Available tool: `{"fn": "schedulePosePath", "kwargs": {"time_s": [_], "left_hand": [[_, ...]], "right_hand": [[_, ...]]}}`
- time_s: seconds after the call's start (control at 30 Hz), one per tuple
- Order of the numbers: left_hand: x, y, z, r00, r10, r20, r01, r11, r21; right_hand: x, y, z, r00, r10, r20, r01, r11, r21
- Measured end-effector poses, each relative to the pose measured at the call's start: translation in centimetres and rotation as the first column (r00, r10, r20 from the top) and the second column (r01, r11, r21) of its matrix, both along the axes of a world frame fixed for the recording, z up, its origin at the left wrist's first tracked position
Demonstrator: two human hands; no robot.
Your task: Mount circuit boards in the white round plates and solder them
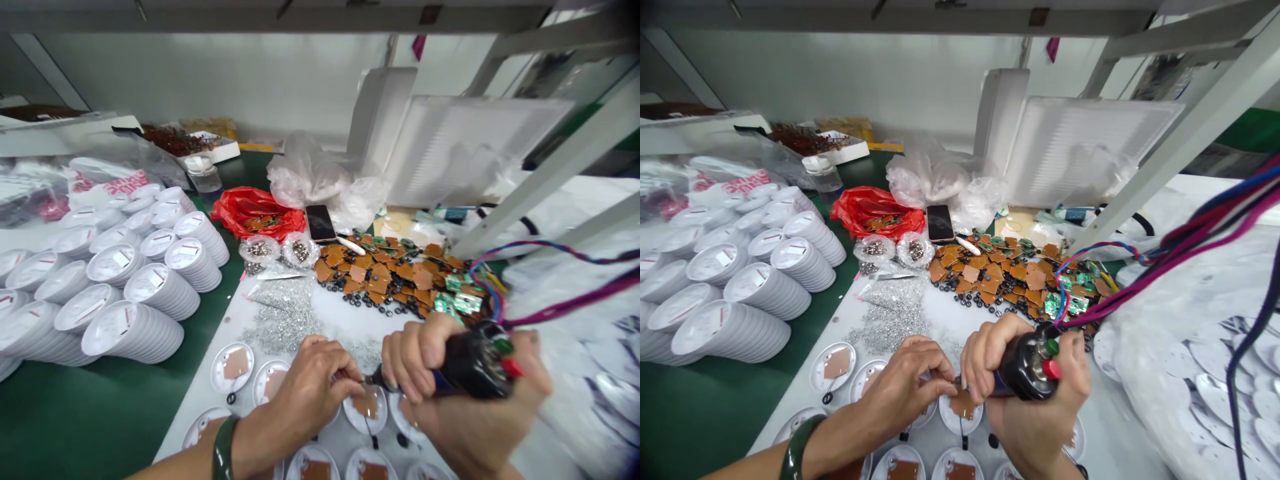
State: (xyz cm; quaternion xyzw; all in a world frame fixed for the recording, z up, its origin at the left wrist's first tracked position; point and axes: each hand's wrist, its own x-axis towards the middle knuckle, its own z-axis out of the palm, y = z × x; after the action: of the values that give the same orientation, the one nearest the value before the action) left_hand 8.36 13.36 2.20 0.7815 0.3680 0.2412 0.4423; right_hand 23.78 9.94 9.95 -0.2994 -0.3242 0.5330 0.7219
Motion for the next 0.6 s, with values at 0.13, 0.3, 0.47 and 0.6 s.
{"fn": "schedulePosePath", "kwargs": {"time_s": [0.13,0.3,0.47,0.6], "left_hand": [[0.2,-0.3,-0.2,0.997,0.043,0.062,-0.035,0.992,-0.124],[0.5,-0.9,-0.3,0.985,0.045,0.168,-0.011,0.980,-0.201],[0.4,-1.4,-0.1,0.997,-0.013,0.070,0.021,0.994,-0.111],[-0.3,-2.0,-0.5,0.996,-0.055,-0.077,0.069,0.978,0.196]], "right_hand": [[0.0,-0.1,0.0,1.000,0.009,-0.017,-0.009,1.000,-0.010],[0.3,0.0,0.2,0.999,0.007,-0.047,-0.008,1.000,-0.022],[0.5,-0.2,0.3,0.998,0.051,-0.029,-0.052,0.998,-0.030],[0.6,-0.2,-0.1,0.997,0.061,0.038,-0.059,0.997,-0.040]]}}
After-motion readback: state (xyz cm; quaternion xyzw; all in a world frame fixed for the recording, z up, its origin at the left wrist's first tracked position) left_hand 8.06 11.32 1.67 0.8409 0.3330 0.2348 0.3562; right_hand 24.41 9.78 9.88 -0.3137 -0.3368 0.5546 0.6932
